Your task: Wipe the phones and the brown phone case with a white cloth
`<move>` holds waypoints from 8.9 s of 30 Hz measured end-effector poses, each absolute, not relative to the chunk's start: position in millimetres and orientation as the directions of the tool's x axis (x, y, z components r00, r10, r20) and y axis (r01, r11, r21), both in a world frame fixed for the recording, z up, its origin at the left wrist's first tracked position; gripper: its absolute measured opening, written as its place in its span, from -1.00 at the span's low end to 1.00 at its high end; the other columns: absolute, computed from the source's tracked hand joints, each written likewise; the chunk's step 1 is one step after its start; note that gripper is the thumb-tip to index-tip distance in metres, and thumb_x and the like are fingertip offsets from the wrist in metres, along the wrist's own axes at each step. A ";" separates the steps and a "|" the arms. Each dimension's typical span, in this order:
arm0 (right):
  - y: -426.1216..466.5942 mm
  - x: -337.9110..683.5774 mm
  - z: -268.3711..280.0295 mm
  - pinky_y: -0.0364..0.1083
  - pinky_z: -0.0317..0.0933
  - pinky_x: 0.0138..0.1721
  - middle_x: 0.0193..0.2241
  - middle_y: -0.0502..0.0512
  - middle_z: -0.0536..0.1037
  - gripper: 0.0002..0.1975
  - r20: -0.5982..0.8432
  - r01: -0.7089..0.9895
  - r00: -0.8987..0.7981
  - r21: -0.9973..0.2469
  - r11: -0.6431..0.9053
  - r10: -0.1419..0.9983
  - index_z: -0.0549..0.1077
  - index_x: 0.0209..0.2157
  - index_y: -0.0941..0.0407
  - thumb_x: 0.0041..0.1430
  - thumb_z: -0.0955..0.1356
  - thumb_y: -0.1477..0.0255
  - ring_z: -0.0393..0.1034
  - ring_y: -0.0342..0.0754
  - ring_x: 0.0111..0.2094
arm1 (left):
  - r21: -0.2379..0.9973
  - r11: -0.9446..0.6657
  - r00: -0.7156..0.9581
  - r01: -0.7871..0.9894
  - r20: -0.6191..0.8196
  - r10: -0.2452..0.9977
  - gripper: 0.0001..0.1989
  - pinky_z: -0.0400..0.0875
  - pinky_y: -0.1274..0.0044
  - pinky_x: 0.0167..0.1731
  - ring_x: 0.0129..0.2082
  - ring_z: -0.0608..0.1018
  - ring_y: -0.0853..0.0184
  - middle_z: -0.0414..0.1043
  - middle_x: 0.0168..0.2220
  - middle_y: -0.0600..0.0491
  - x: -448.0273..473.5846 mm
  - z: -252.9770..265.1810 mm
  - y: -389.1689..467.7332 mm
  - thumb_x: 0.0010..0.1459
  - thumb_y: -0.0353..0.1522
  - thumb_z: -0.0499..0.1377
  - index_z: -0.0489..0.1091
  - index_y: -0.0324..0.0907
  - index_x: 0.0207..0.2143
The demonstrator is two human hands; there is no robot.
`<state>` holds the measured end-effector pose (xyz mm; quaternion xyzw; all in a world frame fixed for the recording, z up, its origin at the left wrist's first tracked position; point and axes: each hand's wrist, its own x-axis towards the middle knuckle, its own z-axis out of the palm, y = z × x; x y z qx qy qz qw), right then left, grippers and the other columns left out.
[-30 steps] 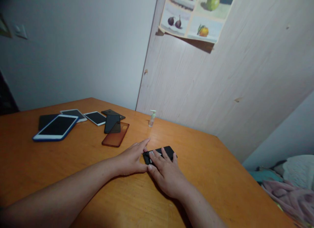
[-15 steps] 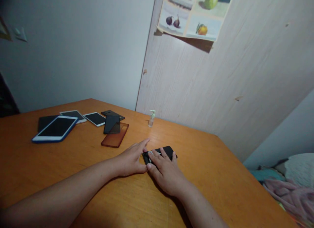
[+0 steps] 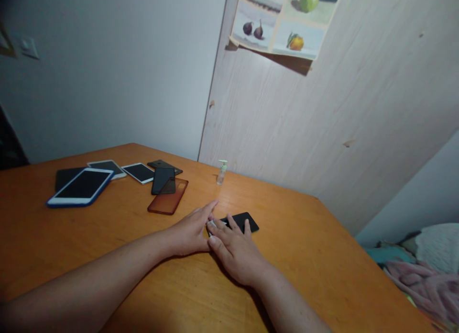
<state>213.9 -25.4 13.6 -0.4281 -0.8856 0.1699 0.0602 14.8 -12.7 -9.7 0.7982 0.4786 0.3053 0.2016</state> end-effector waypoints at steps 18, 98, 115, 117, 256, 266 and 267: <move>2.2 243.4 4.7 0.54 -0.39 0.23 0.39 0.07 0.01 -0.33 -0.050 0.948 -0.267 -0.192 0.253 0.962 0.02 0.38 -0.02 0.38 0.00 -0.02 -0.31 0.28 0.41 | 0.643 -0.439 0.327 0.628 0.294 0.898 0.15 0.30 0.23 0.12 0.16 0.38 -0.04 0.34 0.15 -0.22 15.1 -10.5 -13.6 -0.15 -0.17 0.41 -0.10 -0.23 0.40; -24.6 211.4 15.8 0.47 -0.56 0.27 0.38 0.01 0.05 -0.43 0.004 0.732 -0.625 -0.345 0.588 0.781 0.16 0.32 -0.14 0.41 0.01 0.02 -0.20 0.18 0.41 | 0.651 -0.435 0.332 0.622 0.285 0.899 0.12 0.24 0.17 0.20 0.28 0.25 -0.11 0.16 0.29 -0.32 20.7 -9.6 -12.3 -0.14 -0.21 0.34 -0.14 -0.33 0.38; 9.5 240.9 -3.4 0.53 -0.50 0.23 0.36 0.03 0.11 -0.41 0.027 0.879 -0.360 -0.324 0.349 0.933 0.18 0.32 -0.14 0.38 0.03 -0.01 -0.24 0.23 0.41 | 0.571 -0.442 0.349 0.692 0.271 0.897 0.04 0.27 0.25 0.15 0.23 0.33 -0.07 0.33 0.19 -0.27 20.3 -4.4 -17.9 -0.06 -0.13 0.33 -0.02 -0.33 0.37; 15.9 252.3 -5.8 0.57 -0.48 0.21 0.37 0.07 0.10 -0.39 0.031 0.919 -0.255 -0.303 0.252 0.966 0.16 0.33 -0.10 0.38 0.04 -0.01 -0.25 0.27 0.41 | 0.573 -0.438 0.347 0.692 0.268 0.899 0.04 0.29 0.26 0.14 0.22 0.34 -0.07 0.35 0.18 -0.26 20.3 -4.0 -17.7 -0.07 -0.13 0.35 -0.01 -0.33 0.37; 22.5 266.3 28.3 -0.16 -0.26 -0.62 -0.66 -0.11 0.31 -0.59 0.107 -0.086 0.002 -0.991 0.106 0.994 0.42 -0.51 0.12 -0.05 0.47 0.05 -0.01 -0.25 -0.66 | 0.981 0.010 0.211 -0.192 0.031 0.977 -0.64 0.32 0.58 -0.38 -0.43 0.49 0.39 0.55 -0.33 0.02 5.3 17.3 -14.5 0.05 -0.17 0.36 0.52 -0.22 -0.18; 20.1 261.8 26.9 -0.19 -0.22 -0.66 -0.68 -0.15 0.27 -0.56 0.100 -0.194 -0.048 -0.977 0.089 0.994 0.30 -0.53 0.10 0.00 0.46 0.05 -0.03 -0.27 -0.70 | 0.941 0.052 0.216 -0.334 0.023 0.976 -0.67 0.43 0.54 -0.26 -0.29 0.60 0.30 0.59 -0.24 -0.01 4.7 21.8 -13.4 0.07 -0.31 0.38 0.50 -0.21 -0.11; 19.2 260.6 26.9 -0.19 -0.22 -0.66 -0.68 -0.14 0.28 -0.56 0.106 -0.192 -0.052 -0.977 0.095 0.993 0.30 -0.52 0.09 0.00 0.46 0.04 -0.03 -0.27 -0.70 | 0.938 0.046 0.195 -0.342 0.023 0.980 -0.67 0.44 0.55 -0.26 -0.30 0.60 0.31 0.59 -0.25 -0.01 3.7 22.4 -13.0 0.06 -0.33 0.38 0.49 -0.21 -0.11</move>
